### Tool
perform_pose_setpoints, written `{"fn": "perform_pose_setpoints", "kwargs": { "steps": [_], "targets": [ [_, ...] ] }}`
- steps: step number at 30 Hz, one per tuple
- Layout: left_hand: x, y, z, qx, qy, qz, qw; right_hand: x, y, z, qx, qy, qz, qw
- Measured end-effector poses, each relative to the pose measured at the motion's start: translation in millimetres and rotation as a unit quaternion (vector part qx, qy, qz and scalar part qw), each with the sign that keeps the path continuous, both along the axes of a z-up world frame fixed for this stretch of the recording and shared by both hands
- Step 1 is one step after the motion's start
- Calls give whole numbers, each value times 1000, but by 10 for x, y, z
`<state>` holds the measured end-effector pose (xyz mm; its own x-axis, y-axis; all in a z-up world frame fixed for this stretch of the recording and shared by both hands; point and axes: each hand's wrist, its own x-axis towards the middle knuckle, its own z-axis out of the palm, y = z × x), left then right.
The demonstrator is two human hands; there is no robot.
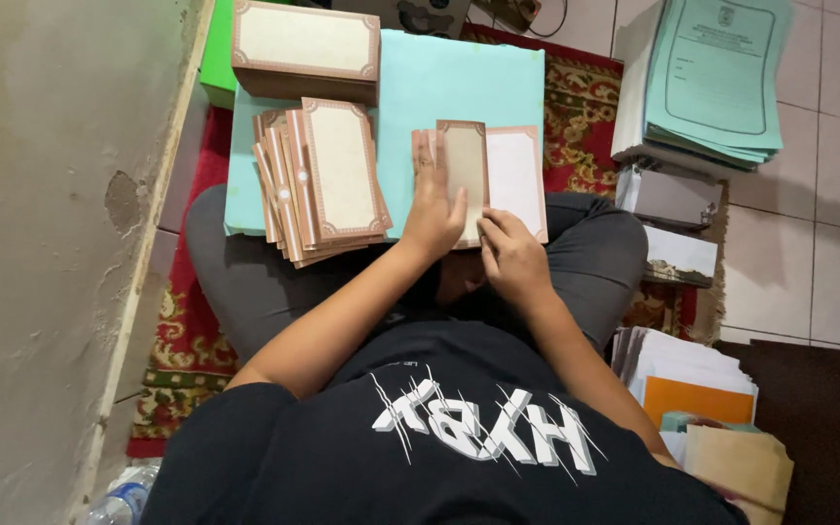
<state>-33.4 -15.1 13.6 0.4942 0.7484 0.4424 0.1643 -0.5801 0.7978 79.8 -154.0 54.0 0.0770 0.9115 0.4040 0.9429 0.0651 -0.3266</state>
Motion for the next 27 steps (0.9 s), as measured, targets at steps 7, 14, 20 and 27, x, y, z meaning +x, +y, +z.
{"fn": "perform_pose_setpoints", "kwargs": {
  "steps": [7, 14, 20, 27],
  "targets": [
    [337, 149, -272, 264, 230, 40, 936, -52, -42, 33, -50, -38, -28, 998],
    [316, 125, -142, 194, 269, -9, 943, 391, 523, -313, -108, -88, -22, 990],
    [359, 185, -289, 192, 268, 18, 944, 598, 856, -427, -122, -101, -5, 987],
    [324, 161, -195, 169, 259, 51, 950, 225, 15, -407, -162, -80, -8, 984]
  ]
}}
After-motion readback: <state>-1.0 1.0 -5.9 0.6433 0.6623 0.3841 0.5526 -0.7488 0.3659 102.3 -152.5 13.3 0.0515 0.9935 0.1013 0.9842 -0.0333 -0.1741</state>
